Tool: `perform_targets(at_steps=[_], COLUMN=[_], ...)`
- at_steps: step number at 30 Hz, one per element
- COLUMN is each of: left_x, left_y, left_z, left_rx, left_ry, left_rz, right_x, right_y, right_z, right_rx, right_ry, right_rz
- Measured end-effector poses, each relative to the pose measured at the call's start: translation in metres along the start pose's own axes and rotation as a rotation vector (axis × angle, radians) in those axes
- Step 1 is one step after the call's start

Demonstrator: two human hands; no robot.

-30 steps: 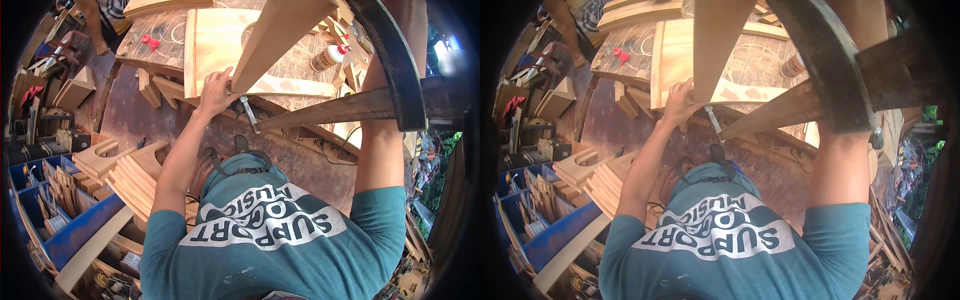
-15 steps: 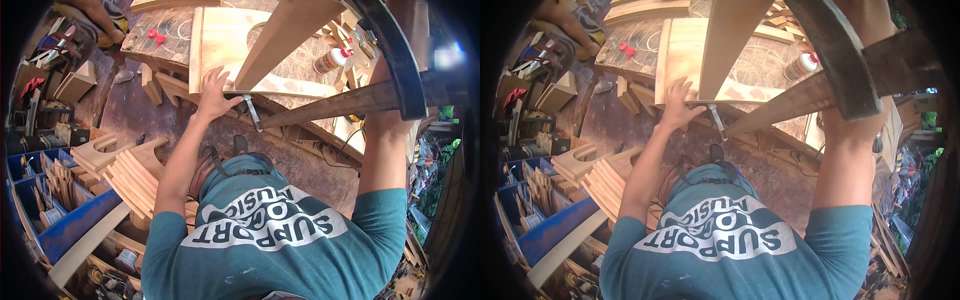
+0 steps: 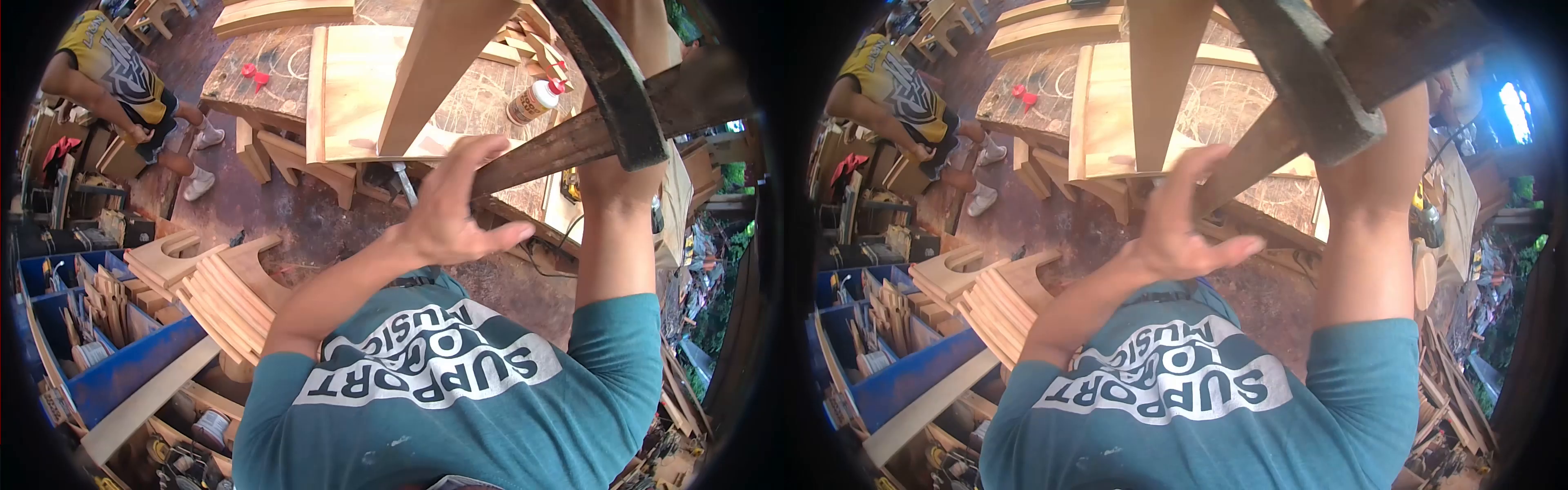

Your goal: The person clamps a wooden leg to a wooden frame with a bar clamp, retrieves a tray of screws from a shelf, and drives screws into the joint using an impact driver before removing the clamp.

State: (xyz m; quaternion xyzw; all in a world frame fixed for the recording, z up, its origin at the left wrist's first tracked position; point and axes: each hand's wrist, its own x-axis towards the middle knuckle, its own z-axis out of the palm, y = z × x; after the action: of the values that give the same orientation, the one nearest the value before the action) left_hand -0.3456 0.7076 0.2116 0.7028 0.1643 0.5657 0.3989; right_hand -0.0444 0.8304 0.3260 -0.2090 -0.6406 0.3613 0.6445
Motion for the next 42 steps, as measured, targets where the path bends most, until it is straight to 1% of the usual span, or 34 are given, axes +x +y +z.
perform_targets(at_steps=[1, 2, 4, 9, 11, 21, 24, 27, 29, 31, 33, 35, 36, 38, 41, 42], left_x=[-0.004, -0.004, -0.002, -0.002, -0.003, -0.001, -0.002, -0.001, -0.011, -0.037, -0.035, -0.029, -0.026, -0.021, -0.026, -0.035], left_y=[-0.012, -0.020, -0.033, -0.037, -0.037, -0.040, -0.038, -0.026, -0.029, -0.066, -0.078, -0.118, -0.131, -0.151, -0.175, -0.182], left_z=[0.017, 0.027, 0.032, 0.034, 0.031, 0.037, 0.039, 0.031, 0.002, -0.038, -0.068, -0.089, -0.094, -0.099, -0.099, -0.096], left_rx=[-0.056, -0.138, -0.138, -0.149, -0.121, -0.126, -0.154, -0.109, 0.003, 0.248, 0.422, 0.428, 0.421, 0.405, 0.369, 0.421], left_ry=[0.019, 0.071, 0.072, 0.134, 0.125, 0.134, 0.078, 0.011, 0.010, 0.107, 0.241, 0.038, -0.091, -0.347, -0.469, -0.423], left_rz=[-0.062, -0.068, -0.033, 0.026, 0.029, 0.032, -0.029, -0.115, 0.028, 0.141, -0.202, -0.204, -0.287, -0.449, -0.649, -0.562], right_x=[0.000, 0.001, 0.001, -0.006, -0.007, -0.043, -0.042, -0.046, -0.048, -0.049, -0.054, -0.051, -0.053, -0.053, -0.058, -0.058], right_y=[0.000, 0.003, 0.004, 0.010, 0.008, -0.008, -0.010, -0.015, -0.014, -0.017, -0.016, -0.007, -0.006, -0.012, -0.010, -0.005], right_z=[0.001, 0.010, 0.029, 0.007, -0.013, 0.010, -0.001, -0.007, -0.002, -0.021, -0.041, -0.052, -0.037, -0.037, -0.047, -0.050], right_rx=[0.007, 0.012, 0.014, 0.020, 0.014, -0.018, -0.027, -0.036, -0.047, -0.062, -0.075, -0.083, -0.085, -0.090, -0.091, -0.090], right_ry=[-0.012, -0.026, -0.054, -0.050, -0.041, -0.021, -0.013, -0.012, -0.004, 0.015, 0.044, 0.058, 0.056, 0.052, 0.073, 0.081], right_rz=[0.005, 0.010, 0.013, 0.038, 0.045, 0.053, 0.047, 0.037, 0.027, 0.015, 0.015, 0.019, 0.011, -0.008, -0.023, -0.025])
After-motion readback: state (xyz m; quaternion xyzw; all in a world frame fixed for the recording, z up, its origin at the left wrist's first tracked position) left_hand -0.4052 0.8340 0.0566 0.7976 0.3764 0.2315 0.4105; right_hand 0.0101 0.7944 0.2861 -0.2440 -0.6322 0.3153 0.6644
